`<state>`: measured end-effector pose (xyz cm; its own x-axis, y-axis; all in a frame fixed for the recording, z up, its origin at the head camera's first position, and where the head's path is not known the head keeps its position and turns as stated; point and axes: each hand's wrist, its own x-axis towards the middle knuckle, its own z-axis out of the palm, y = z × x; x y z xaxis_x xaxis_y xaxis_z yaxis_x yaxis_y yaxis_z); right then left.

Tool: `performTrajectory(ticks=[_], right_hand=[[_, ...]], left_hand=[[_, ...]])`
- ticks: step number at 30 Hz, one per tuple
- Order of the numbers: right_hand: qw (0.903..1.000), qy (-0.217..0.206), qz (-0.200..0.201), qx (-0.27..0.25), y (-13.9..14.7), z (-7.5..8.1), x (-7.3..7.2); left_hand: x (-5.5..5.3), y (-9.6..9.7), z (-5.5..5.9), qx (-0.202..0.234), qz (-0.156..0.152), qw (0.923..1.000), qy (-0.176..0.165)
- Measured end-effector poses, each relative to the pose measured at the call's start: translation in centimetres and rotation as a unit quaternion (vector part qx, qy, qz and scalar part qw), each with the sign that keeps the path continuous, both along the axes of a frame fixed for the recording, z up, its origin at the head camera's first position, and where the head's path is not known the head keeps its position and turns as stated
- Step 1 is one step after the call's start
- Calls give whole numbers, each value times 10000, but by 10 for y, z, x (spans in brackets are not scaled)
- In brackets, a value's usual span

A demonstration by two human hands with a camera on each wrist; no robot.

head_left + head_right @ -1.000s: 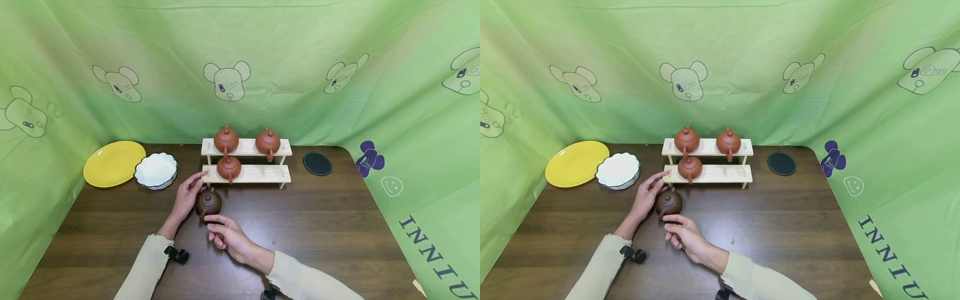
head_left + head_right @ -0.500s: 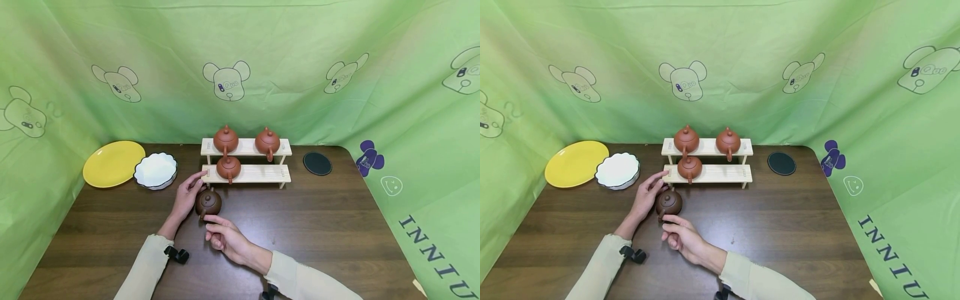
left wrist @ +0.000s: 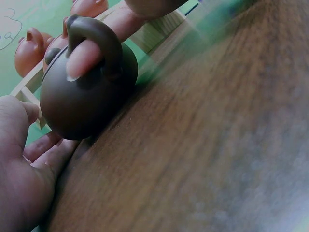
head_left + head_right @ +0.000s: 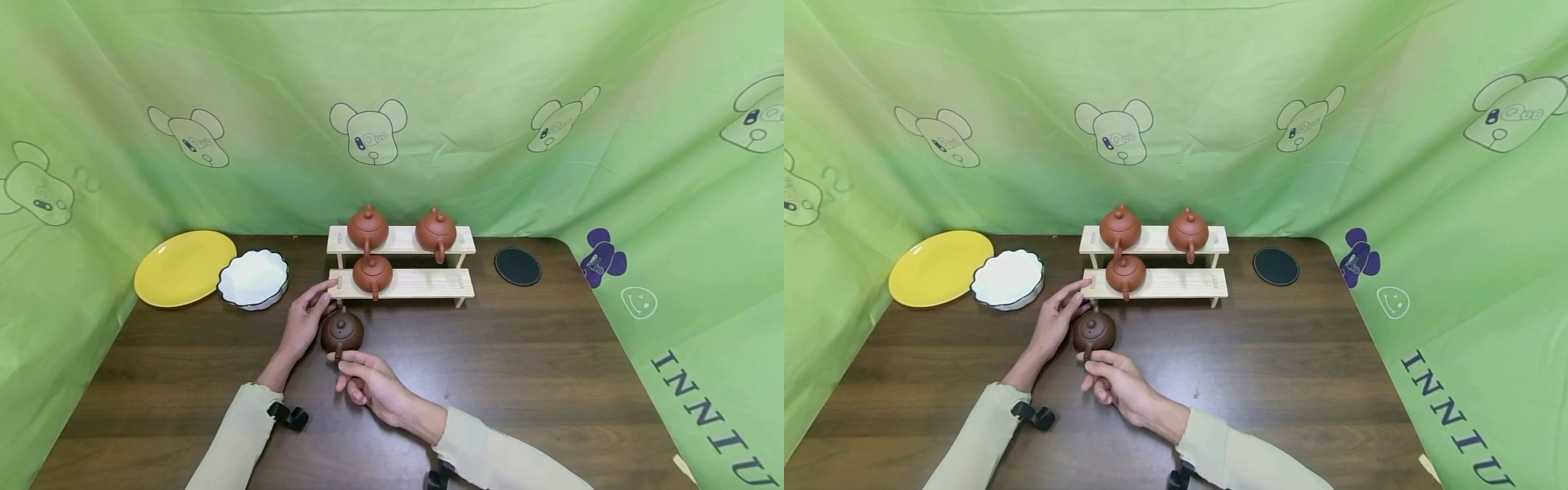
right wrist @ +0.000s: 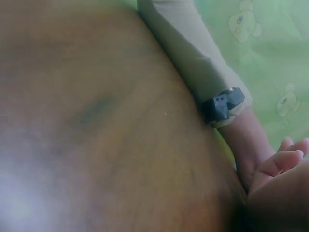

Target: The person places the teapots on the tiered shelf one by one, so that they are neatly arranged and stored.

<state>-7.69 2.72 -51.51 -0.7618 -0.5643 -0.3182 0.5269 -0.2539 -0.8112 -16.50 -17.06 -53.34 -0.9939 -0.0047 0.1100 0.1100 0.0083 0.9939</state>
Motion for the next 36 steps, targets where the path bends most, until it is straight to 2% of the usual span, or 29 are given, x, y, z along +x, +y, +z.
performTrajectory(ticks=[12,19,29,36], right_hand=[[9978,59,-473,465,3,1,-3],[9974,54,-546,471,5,1,-3],[9955,211,-700,602,6,2,-1],[9948,295,-658,713,10,3,-2]], left_hand=[[-1,1,-2,21,2,10000,34],[-1,2,-1,118,23,9999,-78],[-1,1,-2,51,-27,10000,-7],[-2,0,-2,118,-19,9999,-48]])
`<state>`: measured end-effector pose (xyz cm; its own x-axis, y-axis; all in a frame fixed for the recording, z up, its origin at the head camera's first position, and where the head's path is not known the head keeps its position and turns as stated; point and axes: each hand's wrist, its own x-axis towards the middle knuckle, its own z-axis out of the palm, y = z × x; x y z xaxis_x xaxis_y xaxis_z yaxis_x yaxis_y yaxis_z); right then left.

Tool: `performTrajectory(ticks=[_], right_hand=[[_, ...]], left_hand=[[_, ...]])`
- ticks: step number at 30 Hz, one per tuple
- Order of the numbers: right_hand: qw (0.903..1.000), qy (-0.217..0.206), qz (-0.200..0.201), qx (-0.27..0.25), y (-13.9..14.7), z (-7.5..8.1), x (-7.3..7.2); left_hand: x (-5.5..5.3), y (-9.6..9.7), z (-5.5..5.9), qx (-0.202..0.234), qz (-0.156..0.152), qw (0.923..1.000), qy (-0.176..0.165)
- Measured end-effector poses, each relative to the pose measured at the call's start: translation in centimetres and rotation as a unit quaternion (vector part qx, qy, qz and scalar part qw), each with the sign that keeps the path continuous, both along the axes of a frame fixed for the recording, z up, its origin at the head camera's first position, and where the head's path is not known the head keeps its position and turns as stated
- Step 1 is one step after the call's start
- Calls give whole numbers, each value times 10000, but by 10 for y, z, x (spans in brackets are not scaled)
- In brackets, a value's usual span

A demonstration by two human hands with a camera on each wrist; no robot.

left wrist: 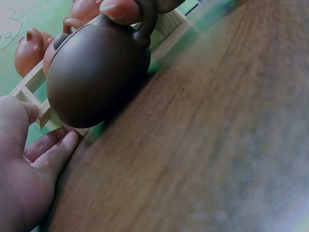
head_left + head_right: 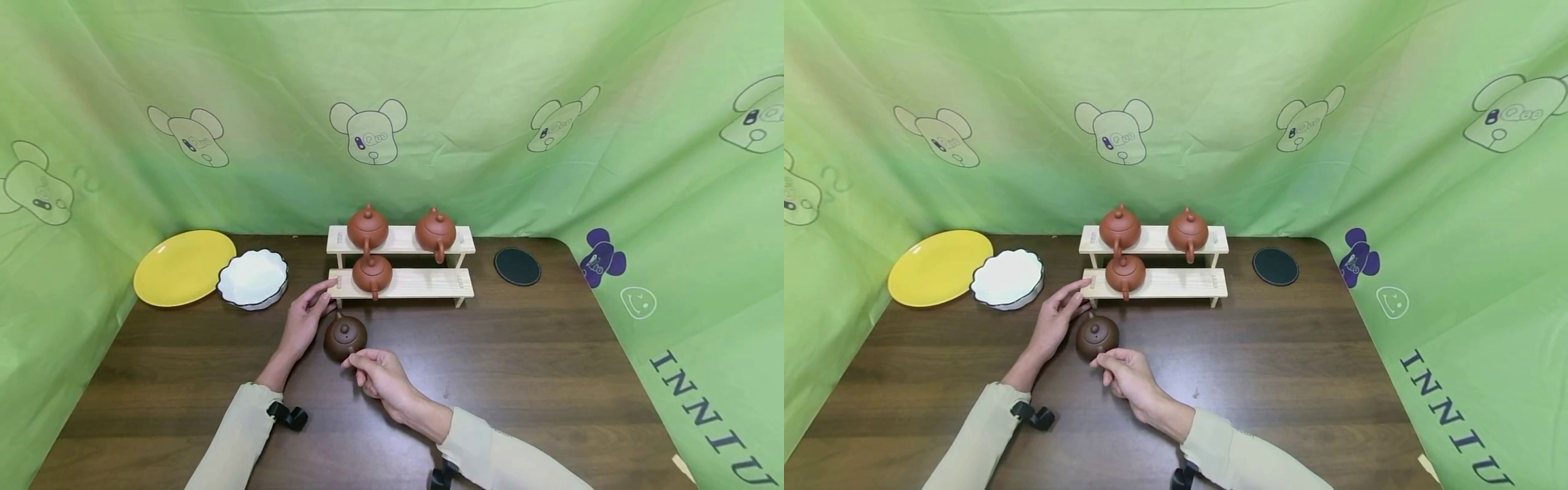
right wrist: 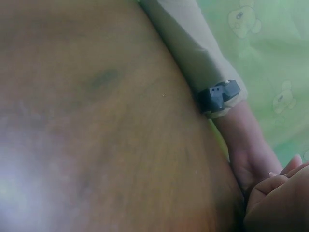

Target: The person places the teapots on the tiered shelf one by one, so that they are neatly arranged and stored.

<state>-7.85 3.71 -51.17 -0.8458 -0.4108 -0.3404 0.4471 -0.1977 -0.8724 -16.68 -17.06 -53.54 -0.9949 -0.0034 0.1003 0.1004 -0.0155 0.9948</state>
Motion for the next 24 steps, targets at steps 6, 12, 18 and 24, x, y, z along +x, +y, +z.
performTrajectory(ticks=[6,12,18,24], right_hand=[[10000,43,2,43,3,2,1],[9998,135,-15,145,8,6,1],[9996,187,-26,191,15,9,1],[9993,249,-103,250,21,10,5]], left_hand=[[0,0,0,31,11,10000,0],[0,0,1,53,15,10000,-16],[-1,0,1,32,26,10000,-26],[0,1,0,81,28,10000,10]])
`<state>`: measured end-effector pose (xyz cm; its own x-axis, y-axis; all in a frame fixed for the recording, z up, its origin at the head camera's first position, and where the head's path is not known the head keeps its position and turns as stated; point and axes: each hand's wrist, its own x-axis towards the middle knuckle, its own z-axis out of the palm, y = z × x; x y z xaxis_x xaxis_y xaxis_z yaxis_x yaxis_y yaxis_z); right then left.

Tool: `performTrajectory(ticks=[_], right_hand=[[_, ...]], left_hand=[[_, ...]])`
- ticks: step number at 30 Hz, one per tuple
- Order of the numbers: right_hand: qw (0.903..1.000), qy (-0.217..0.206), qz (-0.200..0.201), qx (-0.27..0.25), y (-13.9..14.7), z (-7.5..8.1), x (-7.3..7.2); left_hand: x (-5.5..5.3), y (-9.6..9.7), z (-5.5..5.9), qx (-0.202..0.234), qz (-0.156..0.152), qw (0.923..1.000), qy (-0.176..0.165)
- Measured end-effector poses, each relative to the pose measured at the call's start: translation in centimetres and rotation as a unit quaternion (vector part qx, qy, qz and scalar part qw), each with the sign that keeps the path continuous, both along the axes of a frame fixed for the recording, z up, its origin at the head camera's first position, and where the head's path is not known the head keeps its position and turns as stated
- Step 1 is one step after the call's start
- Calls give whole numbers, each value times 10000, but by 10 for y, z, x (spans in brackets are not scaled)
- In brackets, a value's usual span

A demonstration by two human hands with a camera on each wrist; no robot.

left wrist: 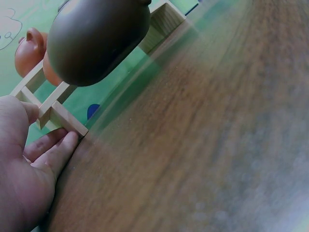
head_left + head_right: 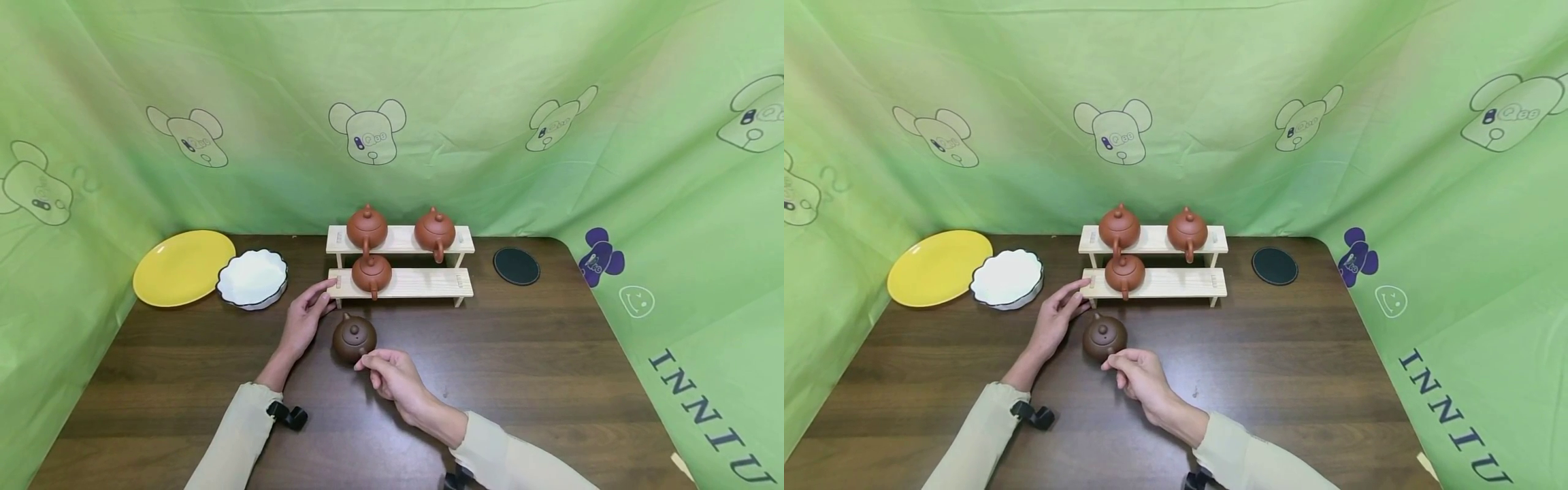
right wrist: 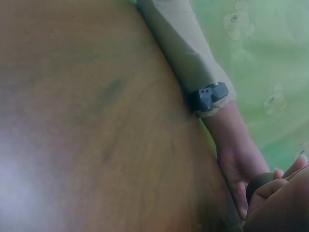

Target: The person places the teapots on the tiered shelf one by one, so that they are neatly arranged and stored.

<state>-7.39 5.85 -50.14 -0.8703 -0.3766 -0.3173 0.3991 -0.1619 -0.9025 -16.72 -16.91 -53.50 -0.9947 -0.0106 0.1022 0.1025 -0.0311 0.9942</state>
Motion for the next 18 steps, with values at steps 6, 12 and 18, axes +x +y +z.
performTrajectory(ticks=[6,12,18], right_hand=[[9999,16,-101,68,8,2,3],[9997,54,-212,117,17,5,5],[9995,83,-234,216,25,6,7]], left_hand=[[0,0,0,14,2,10000,-22],[0,0,0,53,11,9999,-109],[-1,0,0,95,-16,9999,-103]])
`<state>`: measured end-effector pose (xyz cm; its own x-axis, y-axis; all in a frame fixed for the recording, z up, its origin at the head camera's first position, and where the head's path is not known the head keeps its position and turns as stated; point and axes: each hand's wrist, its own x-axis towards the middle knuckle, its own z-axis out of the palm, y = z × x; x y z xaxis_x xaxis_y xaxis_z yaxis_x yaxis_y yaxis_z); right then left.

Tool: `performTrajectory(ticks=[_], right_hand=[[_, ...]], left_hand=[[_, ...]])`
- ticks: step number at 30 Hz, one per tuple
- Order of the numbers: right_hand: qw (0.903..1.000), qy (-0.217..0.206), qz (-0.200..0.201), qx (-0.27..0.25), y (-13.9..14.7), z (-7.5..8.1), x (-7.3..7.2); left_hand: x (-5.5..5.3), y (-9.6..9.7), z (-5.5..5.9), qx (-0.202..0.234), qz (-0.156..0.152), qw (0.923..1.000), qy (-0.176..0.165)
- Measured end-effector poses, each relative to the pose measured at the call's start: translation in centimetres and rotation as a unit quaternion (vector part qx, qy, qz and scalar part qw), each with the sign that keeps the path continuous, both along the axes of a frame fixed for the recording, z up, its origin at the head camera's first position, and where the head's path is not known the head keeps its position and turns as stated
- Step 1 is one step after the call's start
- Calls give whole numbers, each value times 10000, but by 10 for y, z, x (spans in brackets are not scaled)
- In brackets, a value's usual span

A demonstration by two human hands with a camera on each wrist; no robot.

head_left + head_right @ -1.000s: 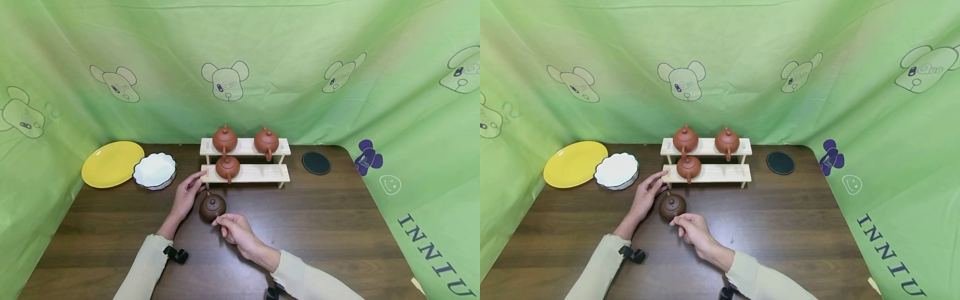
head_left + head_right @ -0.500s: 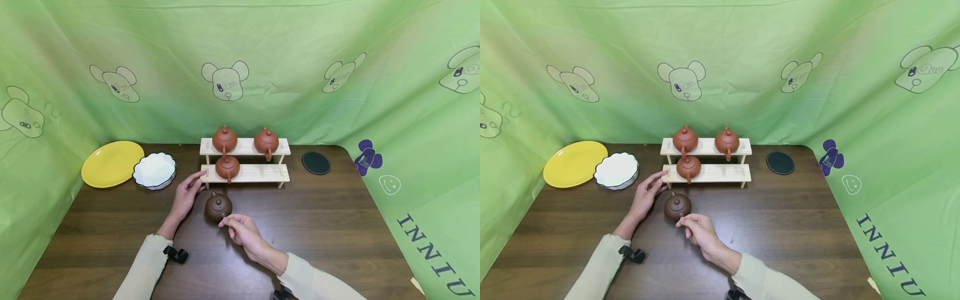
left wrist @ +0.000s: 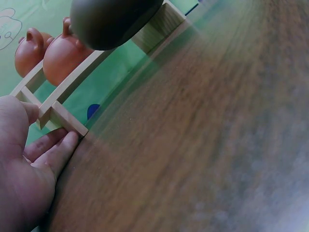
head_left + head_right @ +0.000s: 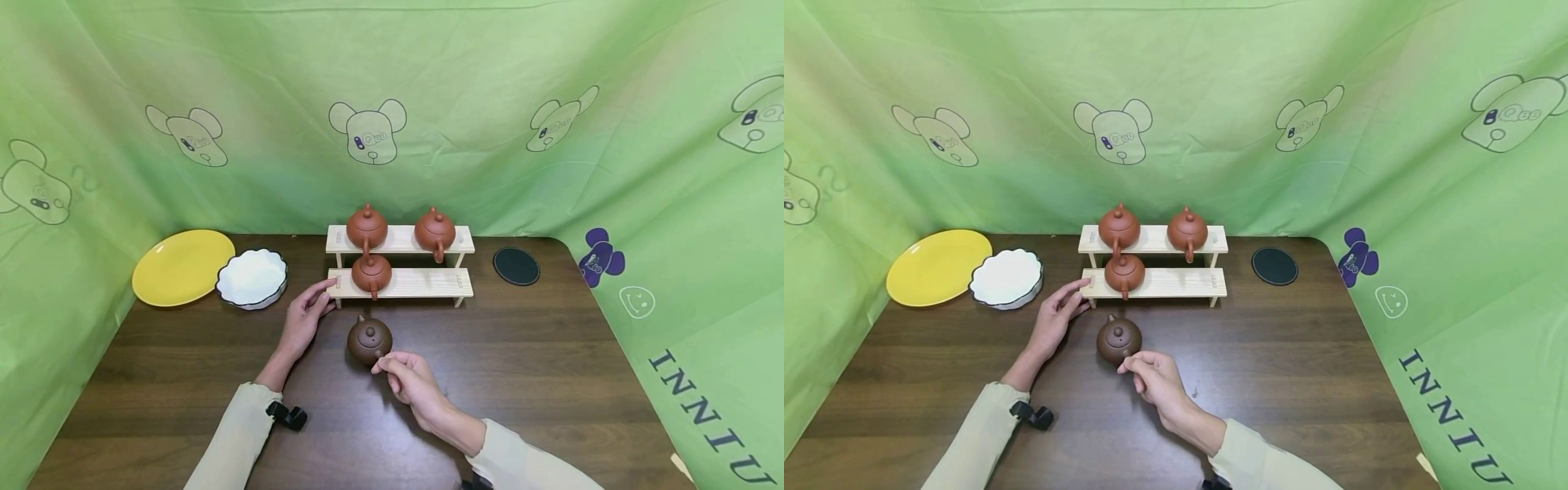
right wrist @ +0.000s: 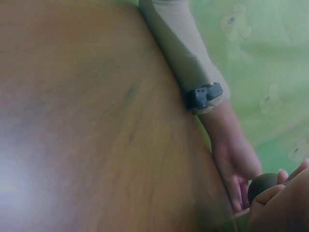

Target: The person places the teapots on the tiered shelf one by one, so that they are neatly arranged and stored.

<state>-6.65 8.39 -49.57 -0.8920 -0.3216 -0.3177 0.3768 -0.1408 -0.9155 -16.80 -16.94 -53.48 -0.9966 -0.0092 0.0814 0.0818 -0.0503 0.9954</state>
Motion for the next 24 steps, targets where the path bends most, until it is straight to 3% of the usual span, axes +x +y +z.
performTrajectory(ticks=[9,17,24], right_hand=[[9998,79,-205,42,11,0,3],[9970,375,-630,-233,21,2,4],[9939,499,-977,-98,28,3,4]], left_hand=[[0,0,0,-47,36,10000,-8],[0,0,0,-60,-3,10000,-20],[1,-1,2,-84,-49,9999,-53]])
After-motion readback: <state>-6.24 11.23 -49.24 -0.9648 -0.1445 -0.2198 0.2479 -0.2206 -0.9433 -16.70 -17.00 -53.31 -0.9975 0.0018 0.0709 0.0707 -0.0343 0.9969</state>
